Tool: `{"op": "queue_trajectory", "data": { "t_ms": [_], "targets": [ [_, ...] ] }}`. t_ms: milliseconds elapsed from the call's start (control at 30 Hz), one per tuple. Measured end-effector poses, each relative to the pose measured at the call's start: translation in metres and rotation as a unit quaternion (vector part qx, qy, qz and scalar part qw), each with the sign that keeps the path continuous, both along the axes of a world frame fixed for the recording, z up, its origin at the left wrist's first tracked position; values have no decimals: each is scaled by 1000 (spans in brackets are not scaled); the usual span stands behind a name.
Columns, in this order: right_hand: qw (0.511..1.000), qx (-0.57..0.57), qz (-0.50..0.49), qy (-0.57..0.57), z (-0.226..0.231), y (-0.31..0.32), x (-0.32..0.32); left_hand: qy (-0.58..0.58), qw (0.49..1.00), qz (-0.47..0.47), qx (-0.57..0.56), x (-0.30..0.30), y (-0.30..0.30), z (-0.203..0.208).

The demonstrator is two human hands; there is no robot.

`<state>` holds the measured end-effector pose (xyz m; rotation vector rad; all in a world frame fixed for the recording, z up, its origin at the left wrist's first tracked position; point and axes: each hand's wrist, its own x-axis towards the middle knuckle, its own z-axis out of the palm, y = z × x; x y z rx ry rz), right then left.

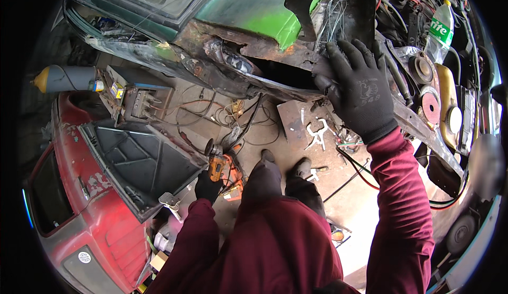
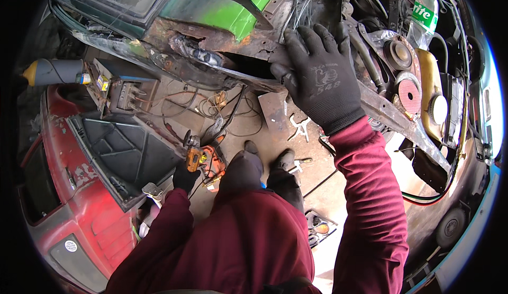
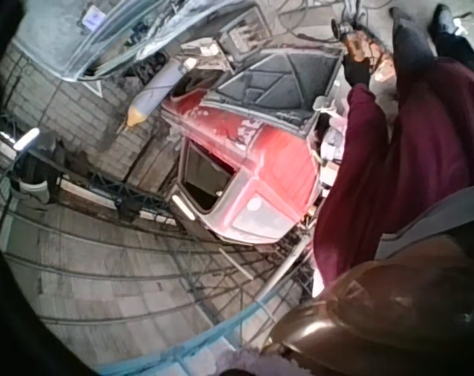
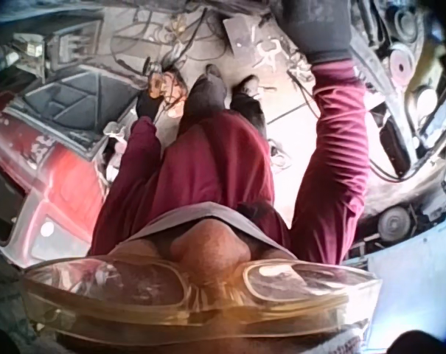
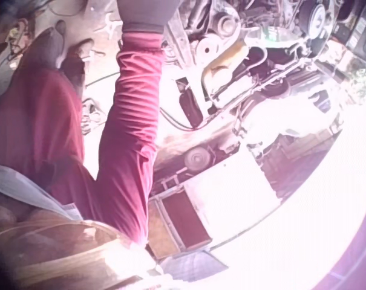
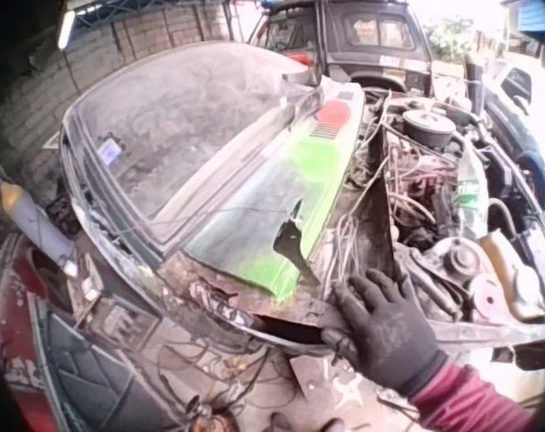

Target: The person uses an angle grinder to cut and grind metal on the front frame of a car, focusing on the area around the windshield and hood. Sparks are visible as the tool removes material from the vehicle's body.

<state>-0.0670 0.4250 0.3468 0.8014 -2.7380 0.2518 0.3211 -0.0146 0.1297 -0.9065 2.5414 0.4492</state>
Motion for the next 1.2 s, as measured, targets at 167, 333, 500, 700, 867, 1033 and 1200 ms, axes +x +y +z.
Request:
{"op": "queue_trajectory", "data": {
  "t_ms": [167,333,500,700,867,1033,1200],
  "targets": [
    [1000,-2,-13,-24,2,-3,-5,1,999,6,42,-32,-13,-35],
    [998,23,-27,-43,7,-7,-5,-69,996,-42,37,-63,-38,-57],
    [997,51,-31,-53,10,-8,-6,-124,988,-64,66,-91,-60,-62],
    [995,57,-40,-77,12,-7,-6,-173,978,-101,59,-120,-75,-64],
    [993,46,-54,-98,11,-8,-5,-176,975,-117,71,-130,-80,-62],
    [992,54,-55,-95,12,-7,-4,-209,967,-110,100,-132,-83,-67],
    [993,39,-54,-95,11,-8,-5,-238,957,-124,108,-130,-82,-71]
  ]
}}
